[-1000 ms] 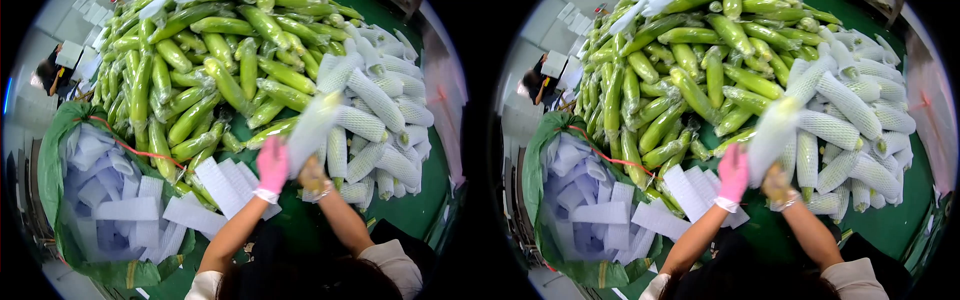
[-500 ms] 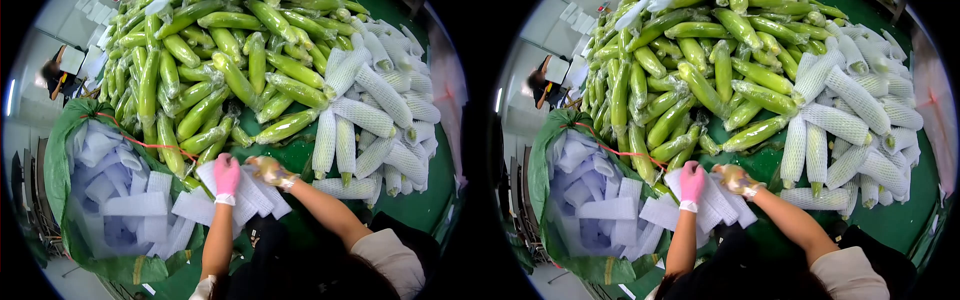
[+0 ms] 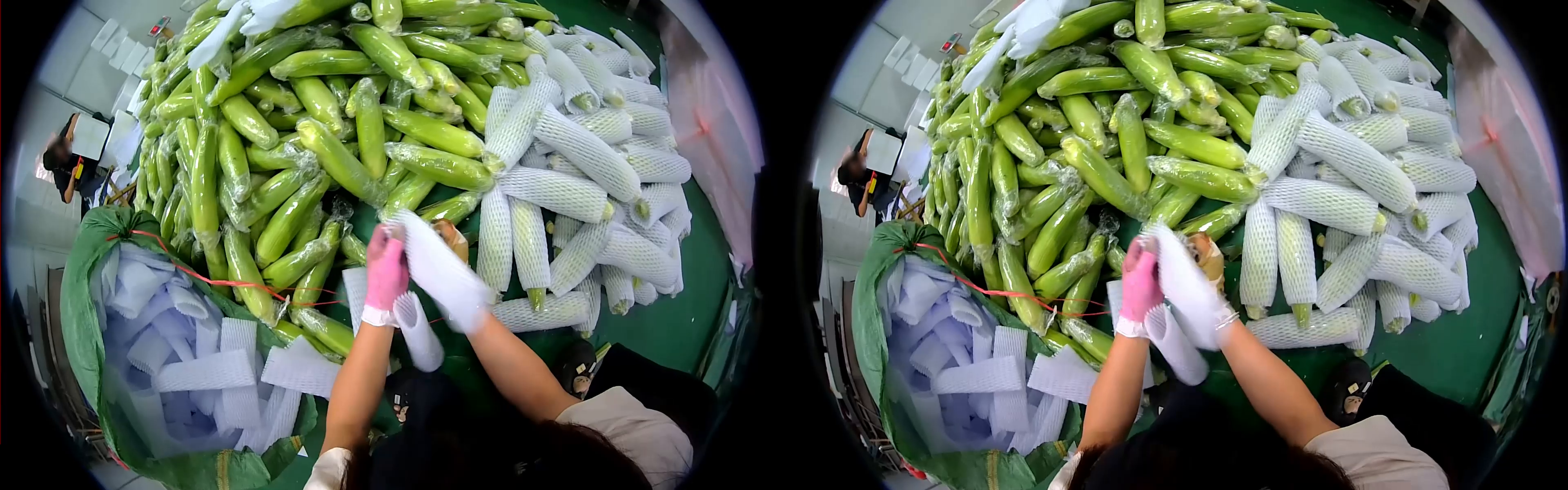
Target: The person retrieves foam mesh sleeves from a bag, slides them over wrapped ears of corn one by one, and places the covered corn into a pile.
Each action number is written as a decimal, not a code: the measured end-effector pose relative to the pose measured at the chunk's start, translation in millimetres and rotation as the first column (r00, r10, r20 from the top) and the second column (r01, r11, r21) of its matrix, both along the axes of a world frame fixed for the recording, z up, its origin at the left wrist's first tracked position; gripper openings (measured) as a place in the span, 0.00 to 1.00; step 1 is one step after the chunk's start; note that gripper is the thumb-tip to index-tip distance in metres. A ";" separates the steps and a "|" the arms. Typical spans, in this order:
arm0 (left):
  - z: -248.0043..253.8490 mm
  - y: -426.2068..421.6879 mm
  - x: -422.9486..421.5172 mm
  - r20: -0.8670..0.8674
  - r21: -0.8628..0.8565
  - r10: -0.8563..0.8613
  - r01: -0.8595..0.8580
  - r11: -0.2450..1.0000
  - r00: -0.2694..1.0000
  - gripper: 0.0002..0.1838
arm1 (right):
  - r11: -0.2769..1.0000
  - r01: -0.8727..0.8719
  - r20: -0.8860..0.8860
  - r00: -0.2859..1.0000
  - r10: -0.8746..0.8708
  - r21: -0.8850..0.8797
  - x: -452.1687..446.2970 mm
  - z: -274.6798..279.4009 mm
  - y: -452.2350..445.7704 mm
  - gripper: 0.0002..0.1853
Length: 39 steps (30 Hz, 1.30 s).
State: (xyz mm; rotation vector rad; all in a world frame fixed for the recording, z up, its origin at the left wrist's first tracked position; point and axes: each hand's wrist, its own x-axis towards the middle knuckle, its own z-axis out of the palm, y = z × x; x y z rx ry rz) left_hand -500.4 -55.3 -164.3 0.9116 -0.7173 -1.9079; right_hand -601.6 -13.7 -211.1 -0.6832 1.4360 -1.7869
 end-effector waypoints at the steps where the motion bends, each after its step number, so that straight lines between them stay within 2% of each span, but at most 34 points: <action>1: -11.9 -4.8 0.2 0.316 -0.370 0.123 0.003 0.929 0.941 0.13 | 1.000 0.024 0.099 0.995 -0.026 0.015 -1.4 28.5 4.4 0.08; 2: -19.5 -12.1 2.0 0.196 -0.330 0.147 -0.076 0.941 0.969 0.12 | 0.981 0.138 0.415 0.907 -0.070 -0.136 -1.8 9.4 0.5 0.09; 3: -27.2 -19.3 3.9 0.071 -0.282 0.179 -0.153 0.947 0.981 0.12 | 0.993 0.119 0.768 0.637 -0.058 -0.024 -6.5 13.2 0.0 0.10; 4: -34.0 -26.4 5.7 -0.053 -0.229 0.216 -0.222 0.948 0.975 0.11 | 0.997 0.080 0.860 0.510 -0.036 -0.005 -2.3 9.8 0.0 0.13; 5: -46.6 -40.8 3.6 0.258 -0.323 0.218 -0.129 0.938 0.941 0.10 | 0.999 0.045 0.930 0.365 -0.034 0.018 1.8 4.3 0.2 0.17; 6: -51.8 -50.5 0.0 0.540 -0.381 0.232 -0.010 0.924 0.809 0.10 | 0.996 0.081 0.914 0.399 -0.067 0.038 15.8 -6.4 0.6 0.19; 7: -57.3 -49.9 2.8 0.749 -0.522 0.347 0.181 0.833 0.564 0.12 | 0.996 0.083 0.914 0.400 -0.065 0.034 20.0 -17.5 4.7 0.19; 8: -51.2 -45.5 5.0 0.828 -0.561 0.496 0.407 0.721 0.263 0.14 | 0.995 0.066 0.847 0.523 -0.096 0.072 24.6 -28.6 7.7 0.17; 9: -35.5 -37.2 3.6 0.864 -0.502 0.459 0.411 0.761 0.206 0.18 | 0.992 0.054 0.763 0.635 -0.121 0.113 29.5 -38.3 10.6 0.15; 10: -39.8 -36.9 10.2 0.968 -0.242 0.185 0.445 0.862 0.167 0.20 | 0.987 0.048 0.663 0.735 -0.141 0.156 34.4 -47.9 14.3 0.13; 12: 11.5 8.8 13.5 0.797 -0.086 -0.203 0.440 0.894 0.569 0.18 | 0.968 0.049 0.421 0.894 -0.152 0.246 42.3 -57.8 26.5 0.09; 13: -5.0 10.0 21.8 0.531 0.069 -0.378 0.406 0.911 0.758 0.19 | 0.983 0.123 0.495 0.851 -0.175 0.135 40.7 -48.9 38.6 0.07; 14: -21.9 9.4 29.4 0.186 0.225 -0.460 0.418 0.880 0.868 0.20 | 0.968 0.125 0.364 0.910 -0.199 0.215 31.4 0.1 55.6 0.10; 15: -11.6 26.4 30.1 0.125 0.229 -0.464 0.430 0.874 0.877 0.21 | 0.987 0.112 0.514 0.843 -0.158 0.119 25.2 16.1 70.5 0.12; 17: 22.7 65.4 30.6 -0.027 0.315 -0.391 0.379 0.870 0.920 0.22 | 0.992 0.075 0.469 0.876 -0.116 0.106 6.5 59.5 88.4 0.13; 18: 38.8 77.8 29.8 -0.110 0.400 -0.304 0.322 0.858 0.946 0.22 | 0.983 -0.006 0.222 0.974 -0.035 0.181 -7.7 106.2 85.4 0.14; 19: 61.7 82.7 27.0 -0.217 0.373 -0.253 0.320 0.871 0.943 0.21 | 0.972 -0.091 0.101 0.992 0.070 0.215 -20.8 126.4 81.8 0.13; 20: 57.4 81.1 23.6 -0.218 0.387 -0.250 0.319 0.865 0.943 0.21 | 0.951 -0.167 -0.010 0.984 0.175 0.260 -34.1 135.4 78.5 0.13; 21: 47.2 72.7 17.2 0.350 -0.130 -0.325 0.389 0.912 0.879 0.20 | 0.938 -0.183 -0.088 0.972 0.218 0.295 -46.2 122.7 69.0 0.12; 22: 24.8 57.8 7.9 0.451 -0.246 -0.316 0.456 0.855 0.835 0.20 | 0.895 -0.227 -0.155 0.940 0.305 0.384 -59.5 131.6 54.4 0.11; 23: 2.5 42.9 -1.4 0.549 -0.354 -0.274 0.516 0.780 0.790 0.20 | 0.970 -0.169 -0.175 0.964 0.199 0.174 -61.4 106.3 42.9 0.11; 24: -18.7 27.9 -11.0 0.629 -0.447 -0.204 0.563 0.695 0.751 0.20 | 0.967 -0.159 0.182 0.976 0.122 0.202 -64.4 78.2 22.7 0.09; 26: -7.2 7.7 -17.0 0.470 -0.254 -0.104 0.247 0.935 0.876 0.17 | 0.982 -0.151 0.282 0.953 0.114 0.112 -66.3 34.3 -8.5 0.07; 27: -2.2 1.9 -17.0 0.397 -0.118 -0.017 0.070 0.991 0.918 0.15 | 0.980 -0.166 0.505 0.858 0.091 0.106 -58.3 27.7 -16.2 0.07; 28: 1.1 -2.4 -16.4 0.331 0.033 0.089 -0.106 0.994 0.940 0.14 | 0.982 -0.137 0.402 0.913 0.073 0.132 -49.6 -4.4 -22.3 0.09; 29: -18.3 -5.9 -8.3 0.143 0.142 0.138 -0.159 0.977 0.980 0.10 | 0.981 -0.102 0.292 0.955 0.051 0.162 -41.0 -36.1 -28.4 0.11; 30: -55.2 -6.5 2.3 0.263 -0.064 0.099 -0.085 0.994 0.960 0.09 | 0.979 -0.060 0.178 0.984 0.025 0.194 -32.5 -67.2 -34.4 0.13; 31: -91.9 -7.2 12.7 0.382 -0.259 0.115 -0.013 0.966 0.917 0.08 | 0.945 -0.045 0.019 0.999 0.041 0.323 -28.9 -81.6 -34.5 0.10; 33: -80.8 -3.7 16.3 0.724 -0.285 0.065 0.212 0.935 0.687 0.10 | 0.848 0.010 -0.231 0.964 0.133 0.529 -26.1 -86.6 -26.8 0.12; 34: -72.4 -1.9 17.3 0.848 -0.266 0.061 0.322 0.909 0.527 0.11 | 0.830 -0.021 -0.212 0.963 0.167 0.557 -27.0 -86.0 -30.2 0.10; 36: -85.9 -15.3 4.5 0.815 -0.191 0.077 0.142 0.971 0.574 0.13 | 0.894 -0.060 -0.193 0.968 0.161 0.445 -30.0 -107.3 -28.9 0.07; 37: -85.4 -16.7 -4.7 0.809 -0.193 0.074 0.144 0.970 0.583 0.13 | 0.832 -0.178 -0.104 0.957 0.271 0.526 -41.2 -122.8 -30.6 0.13; 38: -40.7 -17.3 -26.1 0.807 -0.318 0.177 0.162 0.934 0.563 0.14 | 0.899 -0.260 0.256 0.951 0.175 0.352 -50.2 -79.7 -19.6 0.18; 39: -2.6 -16.6 -45.4 0.799 -0.424 0.272 0.181 0.887 0.537 0.14 | 0.921 -0.315 0.469 0.865 0.179 0.229 -70.4 -20.9 -2.8 0.22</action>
